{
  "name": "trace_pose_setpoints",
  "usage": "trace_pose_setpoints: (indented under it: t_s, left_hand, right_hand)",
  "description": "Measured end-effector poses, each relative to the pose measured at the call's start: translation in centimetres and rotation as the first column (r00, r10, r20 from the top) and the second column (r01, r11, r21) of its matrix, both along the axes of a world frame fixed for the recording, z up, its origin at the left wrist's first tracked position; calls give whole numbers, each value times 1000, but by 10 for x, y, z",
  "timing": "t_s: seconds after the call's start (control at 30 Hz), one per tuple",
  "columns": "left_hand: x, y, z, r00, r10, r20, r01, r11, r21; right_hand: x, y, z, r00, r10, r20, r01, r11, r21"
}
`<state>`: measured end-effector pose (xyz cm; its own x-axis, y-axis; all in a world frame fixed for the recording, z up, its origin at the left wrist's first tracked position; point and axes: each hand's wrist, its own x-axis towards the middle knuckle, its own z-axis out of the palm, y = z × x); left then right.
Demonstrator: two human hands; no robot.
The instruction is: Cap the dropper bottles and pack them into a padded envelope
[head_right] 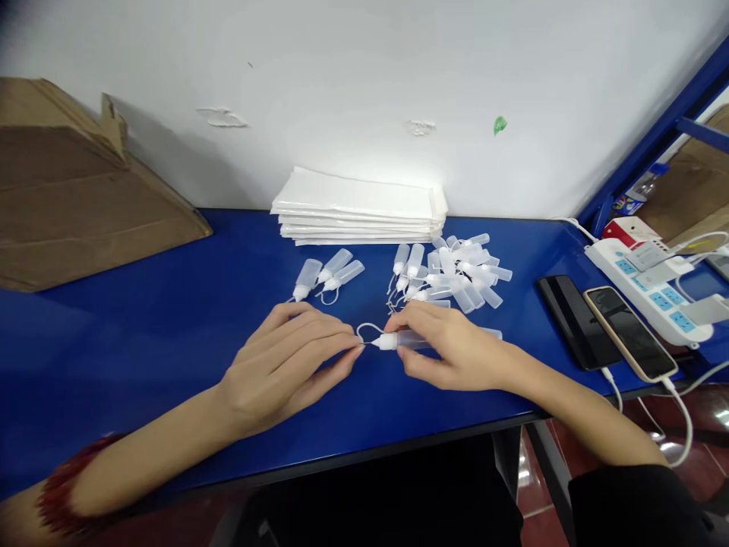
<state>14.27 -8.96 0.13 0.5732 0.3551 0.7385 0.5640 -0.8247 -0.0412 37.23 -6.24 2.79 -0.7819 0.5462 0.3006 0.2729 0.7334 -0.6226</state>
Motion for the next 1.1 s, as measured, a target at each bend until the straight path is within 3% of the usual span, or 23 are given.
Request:
trace_pose_setpoints:
  t_s: [0.17, 0.33, 0.57, 0.7, 0.83, 0.97, 1.1]
  left_hand:
    - [2, 0, -1, 999, -15, -29, 13, 999, -50]
    - [3, -6, 5, 993, -38, 113, 57, 984, -171]
    - [5, -22, 22, 968, -44, 248, 141, 910, -390]
    - [4, -28, 30, 963, -75, 260, 196, 855, -480]
    - [4, -33, 36, 951, -108, 289, 261, 781, -567]
    - [3, -41, 37, 921, -145, 361, 363, 655, -663]
    - [3, -47, 37, 879, -107, 465, 447, 522, -726]
  right_hand:
    - [-2, 0, -9, 996, -22, 89, 1, 974, 228]
    - [0, 1, -5, 999, 6, 48, -24, 923, 385]
    - [-3, -10, -1, 992, 31, -119, 22, 907, 421]
    - [-7, -17, 6, 979, 82, -189, -25, 958, 286]
    - [-8, -22, 14, 956, 84, -281, -101, 994, -44]
    - [-8, -28, 18, 944, 38, -327, -152, 931, -331]
    - [-10, -32, 20, 928, 70, -366, -263, 819, -510]
